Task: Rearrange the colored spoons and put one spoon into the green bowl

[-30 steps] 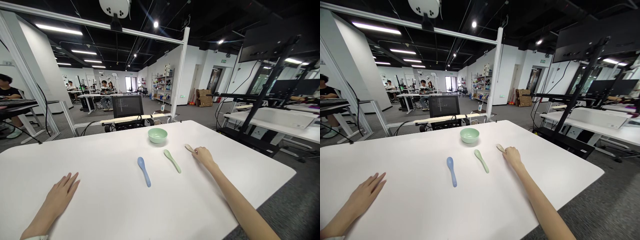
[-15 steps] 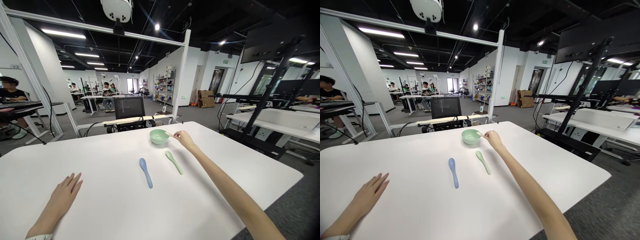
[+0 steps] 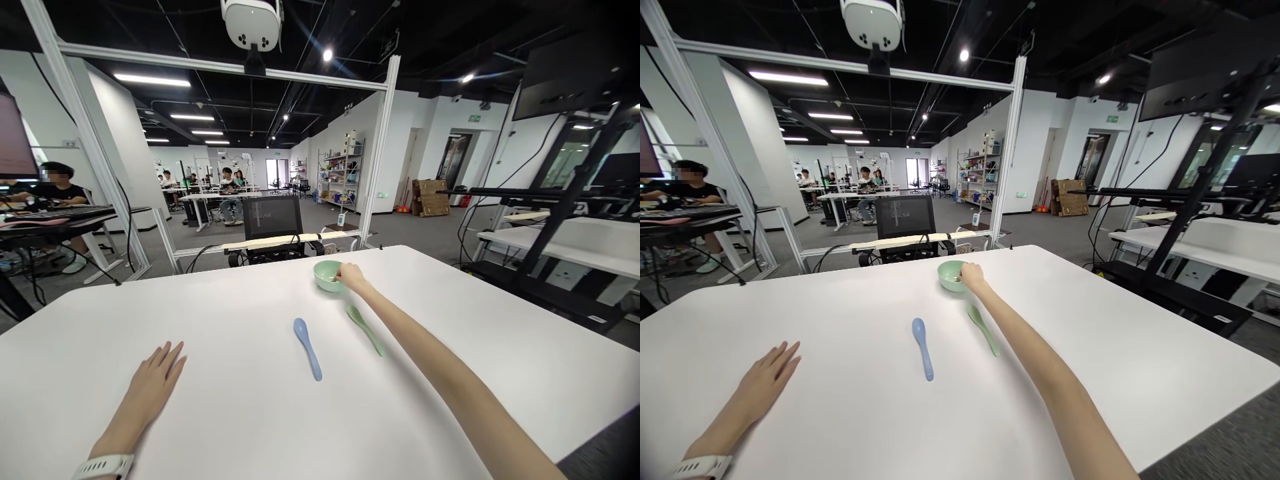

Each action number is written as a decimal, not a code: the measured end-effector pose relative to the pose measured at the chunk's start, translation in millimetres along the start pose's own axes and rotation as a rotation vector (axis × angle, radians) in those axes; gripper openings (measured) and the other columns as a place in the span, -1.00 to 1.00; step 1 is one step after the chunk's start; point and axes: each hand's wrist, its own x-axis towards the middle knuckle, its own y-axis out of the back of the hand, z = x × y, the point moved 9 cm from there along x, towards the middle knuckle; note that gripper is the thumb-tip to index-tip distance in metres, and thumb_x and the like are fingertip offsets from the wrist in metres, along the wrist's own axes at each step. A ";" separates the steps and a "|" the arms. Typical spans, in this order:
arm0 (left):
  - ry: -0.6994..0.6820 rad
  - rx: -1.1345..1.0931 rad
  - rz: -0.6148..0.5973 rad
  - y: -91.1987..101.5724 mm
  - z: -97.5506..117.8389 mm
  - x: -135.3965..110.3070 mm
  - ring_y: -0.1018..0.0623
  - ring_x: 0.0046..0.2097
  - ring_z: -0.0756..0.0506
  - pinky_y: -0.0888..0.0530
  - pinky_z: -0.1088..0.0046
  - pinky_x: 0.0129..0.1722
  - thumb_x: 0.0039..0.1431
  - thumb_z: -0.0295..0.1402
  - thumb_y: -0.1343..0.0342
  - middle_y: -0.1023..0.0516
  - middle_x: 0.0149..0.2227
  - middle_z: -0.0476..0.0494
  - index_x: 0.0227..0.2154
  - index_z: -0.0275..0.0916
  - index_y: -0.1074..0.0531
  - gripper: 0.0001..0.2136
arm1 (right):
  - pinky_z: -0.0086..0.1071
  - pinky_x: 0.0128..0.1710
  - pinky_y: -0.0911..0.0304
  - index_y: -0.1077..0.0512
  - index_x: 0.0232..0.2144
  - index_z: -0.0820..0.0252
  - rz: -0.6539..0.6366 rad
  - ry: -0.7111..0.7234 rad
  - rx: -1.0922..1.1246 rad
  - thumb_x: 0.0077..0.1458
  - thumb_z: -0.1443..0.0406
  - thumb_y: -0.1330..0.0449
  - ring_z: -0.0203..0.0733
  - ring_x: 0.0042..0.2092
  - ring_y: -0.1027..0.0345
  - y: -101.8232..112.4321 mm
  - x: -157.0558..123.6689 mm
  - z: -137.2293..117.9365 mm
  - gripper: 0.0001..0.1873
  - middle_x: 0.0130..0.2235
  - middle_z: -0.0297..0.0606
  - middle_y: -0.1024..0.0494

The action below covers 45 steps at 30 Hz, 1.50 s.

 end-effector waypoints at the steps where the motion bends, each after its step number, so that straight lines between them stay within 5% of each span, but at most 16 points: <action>1: 0.000 -0.003 -0.008 0.1 0.4 -0.4 -0.29 0.46 -0.40 -0.28 -0.01 0.40 0.33 -0.05 0.30 -0.33 0.43 -0.41 0.36 -0.38 -0.32 -0.28 | -0.27 -0.01 -0.35 -0.72 -0.25 0.24 0.000 0.000 -0.002 0.26 0.29 -0.27 0.08 -0.05 -0.61 0.2 0.0 -0.4 -0.80 -0.18 0.07 -0.73; 7: -0.017 -0.023 0.018 0.6 0.5 -1.1 -0.30 0.45 -0.40 -0.28 -0.04 0.40 0.34 -0.06 0.29 -0.33 0.43 -0.42 0.35 -0.36 -0.34 -0.30 | -0.19 0.13 -0.29 -0.65 0.02 0.22 0.087 0.027 0.020 0.41 0.24 -0.06 0.10 0.15 -0.48 17.9 -18.1 9.0 -0.61 0.05 0.04 -0.68; 12: 0.001 0.010 -0.017 -3.9 -1.0 -0.5 -0.26 0.48 -0.38 -0.23 0.01 0.42 0.33 -0.04 0.33 -0.29 0.46 -0.38 0.39 -0.36 -0.28 -0.27 | -0.11 0.18 -0.27 -0.55 0.13 0.26 0.346 0.081 0.184 0.38 0.25 -0.01 0.12 0.15 -0.43 27.3 -68.7 46.7 -0.56 0.12 0.05 -0.61; 18: 0.017 -0.012 -0.018 -4.9 -2.6 -1.2 -0.23 0.49 -0.38 -0.23 0.00 0.43 0.33 -0.01 0.33 -0.27 0.47 -0.38 0.39 -0.33 -0.27 -0.27 | 0.03 0.26 -0.27 -0.53 0.14 0.22 0.328 0.117 0.348 0.36 0.21 0.01 0.14 0.20 -0.41 -21.2 -132.2 92.0 -0.54 0.15 0.02 -0.59; 22: 0.004 -0.047 0.023 -5.2 -4.0 -0.9 -0.27 0.47 -0.39 -0.26 -0.05 0.41 0.33 -0.01 0.28 -0.30 0.45 -0.41 0.37 -0.34 -0.31 -0.28 | 0.05 0.32 -0.25 -0.54 0.16 0.22 0.238 0.089 0.395 0.35 0.17 -0.02 0.15 0.30 -0.37 -50.7 -149.7 106.5 -0.51 0.25 0.04 -0.53; 36: -0.037 0.008 0.065 -17.6 -17.8 8.5 -0.34 0.43 -0.40 -0.35 -0.03 0.35 0.31 -0.05 0.26 -0.37 0.41 -0.40 0.35 -0.34 -0.35 -0.30 | 0.03 0.33 -0.23 -0.57 0.14 0.30 0.163 0.108 0.342 0.35 0.23 0.00 0.16 0.31 -0.36 -55.8 -149.3 99.4 -0.51 0.26 0.10 -0.52; 41: -0.048 -0.002 0.069 -15.7 -15.2 5.8 -0.33 0.44 -0.39 -0.34 -0.04 0.36 0.33 -0.05 0.24 -0.37 0.41 -0.39 0.35 -0.32 -0.35 -0.32 | 0.01 0.27 -0.26 -0.55 0.13 0.22 0.340 0.138 0.329 0.37 0.23 0.02 0.11 0.21 -0.43 -14.6 -123.7 92.6 -0.54 0.17 0.02 -0.59; 45: -0.042 -0.012 0.077 -15.9 -16.6 5.5 -0.34 0.43 -0.40 -0.35 -0.05 0.35 0.33 -0.05 0.24 -0.37 0.41 -0.40 0.34 -0.31 -0.36 -0.32 | -0.11 0.21 -0.28 -0.56 0.10 0.27 0.319 0.170 0.251 0.39 0.26 0.00 0.09 0.15 -0.45 22.1 -81.3 65.8 -0.57 0.09 0.03 -0.63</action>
